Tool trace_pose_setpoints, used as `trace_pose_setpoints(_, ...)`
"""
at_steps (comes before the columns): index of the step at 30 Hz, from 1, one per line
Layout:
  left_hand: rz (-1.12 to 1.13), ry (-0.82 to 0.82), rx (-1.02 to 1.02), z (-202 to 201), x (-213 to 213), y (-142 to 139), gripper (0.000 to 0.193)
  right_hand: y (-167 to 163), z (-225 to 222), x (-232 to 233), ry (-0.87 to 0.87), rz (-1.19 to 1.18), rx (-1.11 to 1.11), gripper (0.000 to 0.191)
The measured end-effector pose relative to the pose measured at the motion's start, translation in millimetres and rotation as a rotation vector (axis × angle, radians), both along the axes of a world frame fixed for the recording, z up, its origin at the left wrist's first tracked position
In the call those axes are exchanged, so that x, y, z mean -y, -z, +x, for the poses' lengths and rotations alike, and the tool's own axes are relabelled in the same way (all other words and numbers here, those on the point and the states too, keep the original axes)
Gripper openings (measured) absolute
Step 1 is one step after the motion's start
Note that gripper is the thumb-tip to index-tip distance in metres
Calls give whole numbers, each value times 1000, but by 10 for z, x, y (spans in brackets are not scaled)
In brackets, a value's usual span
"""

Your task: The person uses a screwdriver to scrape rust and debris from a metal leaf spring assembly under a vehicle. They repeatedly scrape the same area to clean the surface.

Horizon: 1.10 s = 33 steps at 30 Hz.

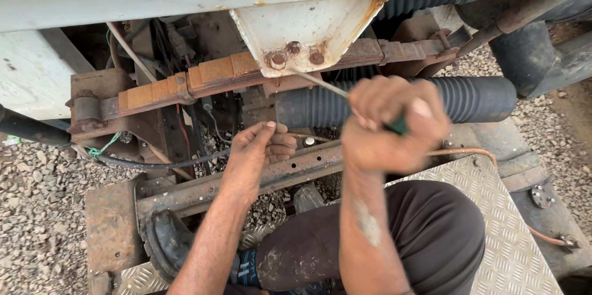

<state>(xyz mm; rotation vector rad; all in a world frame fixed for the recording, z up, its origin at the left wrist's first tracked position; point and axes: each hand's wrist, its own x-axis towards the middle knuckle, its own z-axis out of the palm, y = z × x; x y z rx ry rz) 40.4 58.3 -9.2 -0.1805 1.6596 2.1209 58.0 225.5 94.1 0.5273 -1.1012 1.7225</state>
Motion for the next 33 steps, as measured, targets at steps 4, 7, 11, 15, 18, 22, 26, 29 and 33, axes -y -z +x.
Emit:
trace_pose_setpoints(4,15,-9,-3,1,-6,6,30,72,78,-40,-50,12,2,31)
trace_pose_setpoints(7,22,0,-16,7,-21,18,31,72,126,-65,-95,-9,25,29)
trace_pose_setpoints(11,-23,1,-17,-6,-10,29,29,74,153,-72,-139,-17,-5,32)
trace_pose_setpoints(15,22,-18,-5,-23,8,38,31,91,172,-82,-105,10,37,30)
trace_pose_setpoints(18,3,-11,-20,-28,12,40,31,98,151,-73,-108,15,31,30)
trace_pose_setpoints(22,-18,-3,-13,-24,19,36,30,85,141,-72,-171,-64,12,29)
trace_pose_setpoints(26,-11,-16,-17,-26,17,39,31,64,143,-83,-133,-25,53,29)
trace_pose_setpoints(29,-10,-3,-23,-18,19,47,30,44,120,-55,-145,-60,23,34)
trace_pose_setpoints(33,0,-11,-16,-23,35,51,30,5,110,11,-140,-79,18,32)
